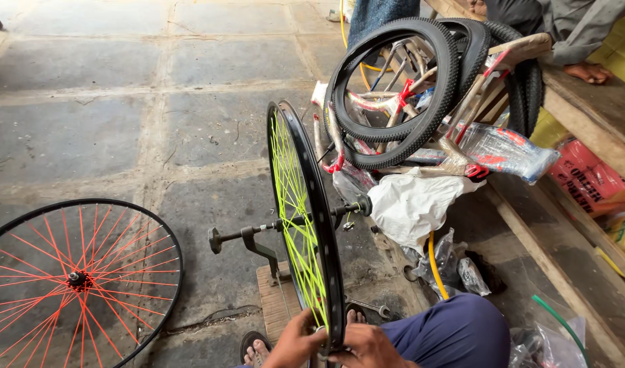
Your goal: The person sits on the floor in front of a bicycle wheel held in a truing stand. They use a spoke wrench to turn spoke nipples around the rim, briefly use pliers on the rim, spin the wheel to check it, and continue tightening spokes while rotating the wheel.
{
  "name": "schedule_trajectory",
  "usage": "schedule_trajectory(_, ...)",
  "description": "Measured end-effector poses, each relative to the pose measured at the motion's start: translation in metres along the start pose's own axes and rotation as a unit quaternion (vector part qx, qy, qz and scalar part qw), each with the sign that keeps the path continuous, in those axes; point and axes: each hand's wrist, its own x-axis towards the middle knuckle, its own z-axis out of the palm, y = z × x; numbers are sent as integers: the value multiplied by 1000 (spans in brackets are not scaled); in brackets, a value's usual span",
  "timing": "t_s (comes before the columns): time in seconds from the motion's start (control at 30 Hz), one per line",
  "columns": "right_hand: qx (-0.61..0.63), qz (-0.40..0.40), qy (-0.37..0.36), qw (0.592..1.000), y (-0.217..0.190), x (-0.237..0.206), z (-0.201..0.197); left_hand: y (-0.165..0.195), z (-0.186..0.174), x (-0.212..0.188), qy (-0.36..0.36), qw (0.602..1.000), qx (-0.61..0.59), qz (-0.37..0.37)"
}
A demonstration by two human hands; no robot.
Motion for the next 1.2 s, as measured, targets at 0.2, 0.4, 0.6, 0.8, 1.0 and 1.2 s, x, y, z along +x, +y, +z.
schedule_trajectory(0.2, 99, 13, -7, 995, -41, 12, -35, -6, -8, -17, -178, 930, -315, 62)
schedule_trajectory(0.4, 116, 148, -90, 978, 23, -1, -3, -29, -19, -12, -15, 974, 224, 45)
schedule_trajectory(0.6, 235, 310, -102, 916, 73, 4, 31, -44, -25, -10, 32, 936, 346, 56)
schedule_trajectory(0.8, 279, 305, -94, 906, 61, 11, 41, -47, -35, 8, 226, 950, 205, 74)
schedule_trajectory(1.0, 344, 257, 13, 903, 66, 15, 40, -63, -16, 12, 218, 956, 188, 57)
schedule_trajectory(1.2, 379, 294, -15, 877, 82, 15, 61, -58, -15, 8, 218, 948, 196, 122)
